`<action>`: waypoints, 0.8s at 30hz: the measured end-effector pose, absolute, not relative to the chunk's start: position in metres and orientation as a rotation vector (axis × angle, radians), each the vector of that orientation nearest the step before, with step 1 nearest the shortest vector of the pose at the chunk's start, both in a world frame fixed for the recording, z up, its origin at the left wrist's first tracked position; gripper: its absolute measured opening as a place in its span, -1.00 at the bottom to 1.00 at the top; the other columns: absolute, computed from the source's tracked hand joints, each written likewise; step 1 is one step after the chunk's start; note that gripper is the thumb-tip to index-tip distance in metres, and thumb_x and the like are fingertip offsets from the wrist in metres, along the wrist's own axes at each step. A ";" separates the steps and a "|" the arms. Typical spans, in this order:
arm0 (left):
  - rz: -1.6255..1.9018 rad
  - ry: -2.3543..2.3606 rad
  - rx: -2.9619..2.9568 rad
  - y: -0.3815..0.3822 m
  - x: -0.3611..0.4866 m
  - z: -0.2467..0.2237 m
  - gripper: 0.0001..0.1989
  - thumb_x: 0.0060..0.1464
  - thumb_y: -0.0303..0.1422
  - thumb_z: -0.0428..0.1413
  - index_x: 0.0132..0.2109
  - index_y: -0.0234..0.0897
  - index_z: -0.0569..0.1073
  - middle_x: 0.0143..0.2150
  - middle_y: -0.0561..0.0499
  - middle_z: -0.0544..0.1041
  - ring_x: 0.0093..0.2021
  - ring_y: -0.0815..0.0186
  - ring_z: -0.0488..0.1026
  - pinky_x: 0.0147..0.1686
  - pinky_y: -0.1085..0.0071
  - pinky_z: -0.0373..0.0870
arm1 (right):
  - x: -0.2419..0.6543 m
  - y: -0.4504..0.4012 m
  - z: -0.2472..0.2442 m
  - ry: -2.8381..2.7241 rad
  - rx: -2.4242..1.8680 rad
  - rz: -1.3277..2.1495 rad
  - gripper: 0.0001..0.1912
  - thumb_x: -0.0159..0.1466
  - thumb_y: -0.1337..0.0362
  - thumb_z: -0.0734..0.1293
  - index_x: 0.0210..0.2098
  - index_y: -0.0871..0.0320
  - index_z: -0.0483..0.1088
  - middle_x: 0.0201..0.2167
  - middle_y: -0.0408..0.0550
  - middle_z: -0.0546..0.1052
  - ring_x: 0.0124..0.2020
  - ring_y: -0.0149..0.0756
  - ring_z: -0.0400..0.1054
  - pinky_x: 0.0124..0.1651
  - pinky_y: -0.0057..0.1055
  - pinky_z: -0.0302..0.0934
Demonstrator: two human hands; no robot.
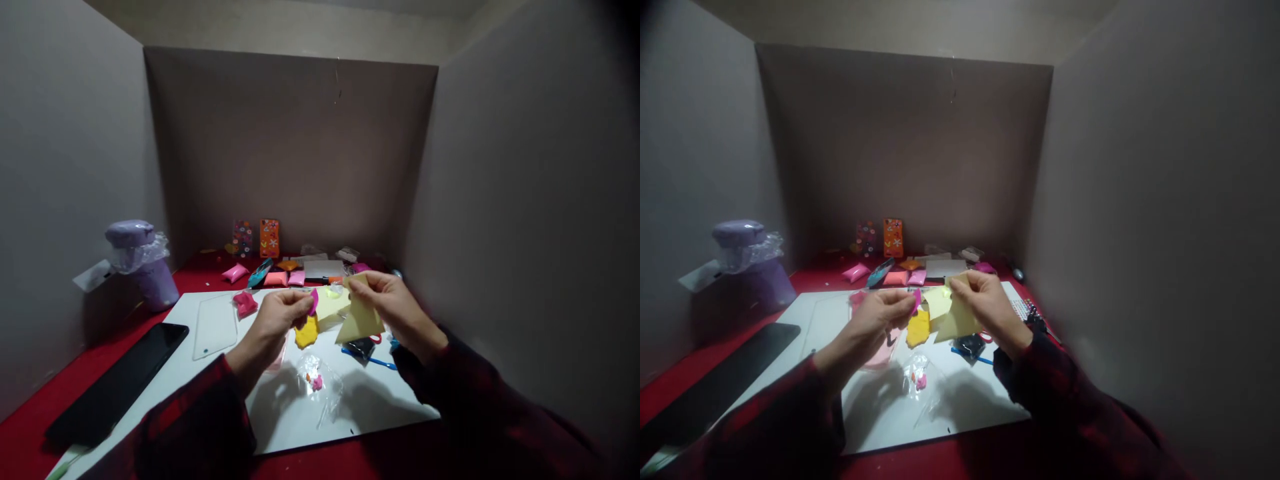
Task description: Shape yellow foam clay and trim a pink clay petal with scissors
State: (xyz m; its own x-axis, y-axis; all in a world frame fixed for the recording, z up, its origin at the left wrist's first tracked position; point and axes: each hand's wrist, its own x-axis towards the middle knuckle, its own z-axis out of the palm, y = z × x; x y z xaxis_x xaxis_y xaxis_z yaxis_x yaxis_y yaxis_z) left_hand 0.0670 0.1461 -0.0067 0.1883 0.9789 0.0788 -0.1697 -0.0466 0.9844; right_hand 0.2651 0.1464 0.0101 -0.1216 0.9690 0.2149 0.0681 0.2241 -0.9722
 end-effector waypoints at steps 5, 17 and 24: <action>1.148 0.898 1.101 0.124 0.075 -0.031 -0.73 -0.20 -0.24 0.28 -0.44 -0.38 0.46 -0.57 0.05 0.40 -0.59 0.50 0.25 -0.58 0.56 0.15 | 0.246 0.139 -0.031 -1.356 -0.969 1.297 -0.58 0.10 -0.06 0.35 -0.48 0.22 0.33 -0.53 -0.12 0.37 -0.56 -0.41 0.20 -0.52 -0.51 0.07; 1.068 1.011 1.060 0.120 0.081 -0.056 -0.77 -0.19 -0.28 0.25 -0.46 -0.39 0.46 -0.65 0.10 0.33 -0.66 0.52 0.17 -0.67 0.59 0.09 | 0.239 0.131 -0.077 -1.190 -1.026 1.502 -0.59 0.08 -0.06 0.37 -0.46 0.20 0.32 -0.58 -0.15 0.33 -0.61 -0.43 0.15 -0.59 -0.54 -0.03; 1.056 1.066 1.117 0.118 0.081 -0.058 -0.76 -0.21 -0.27 0.27 -0.50 -0.37 0.44 -0.59 0.08 0.39 -0.64 0.54 0.19 -0.65 0.61 0.12 | 0.237 0.132 -0.084 -1.240 -1.001 1.412 -0.58 0.10 -0.05 0.38 -0.54 0.19 0.26 -0.68 -0.25 0.17 -0.69 -0.51 -0.05 -0.63 -0.53 -0.21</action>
State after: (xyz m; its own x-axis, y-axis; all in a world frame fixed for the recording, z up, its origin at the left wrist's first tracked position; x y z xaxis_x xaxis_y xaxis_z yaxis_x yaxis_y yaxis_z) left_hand 0.0807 0.1177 -0.0581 0.1668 0.9801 -0.1075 -0.0984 0.1250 0.9873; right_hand 0.2365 0.1316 -0.0837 -0.1919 0.9813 0.0173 -0.1434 -0.0106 -0.9896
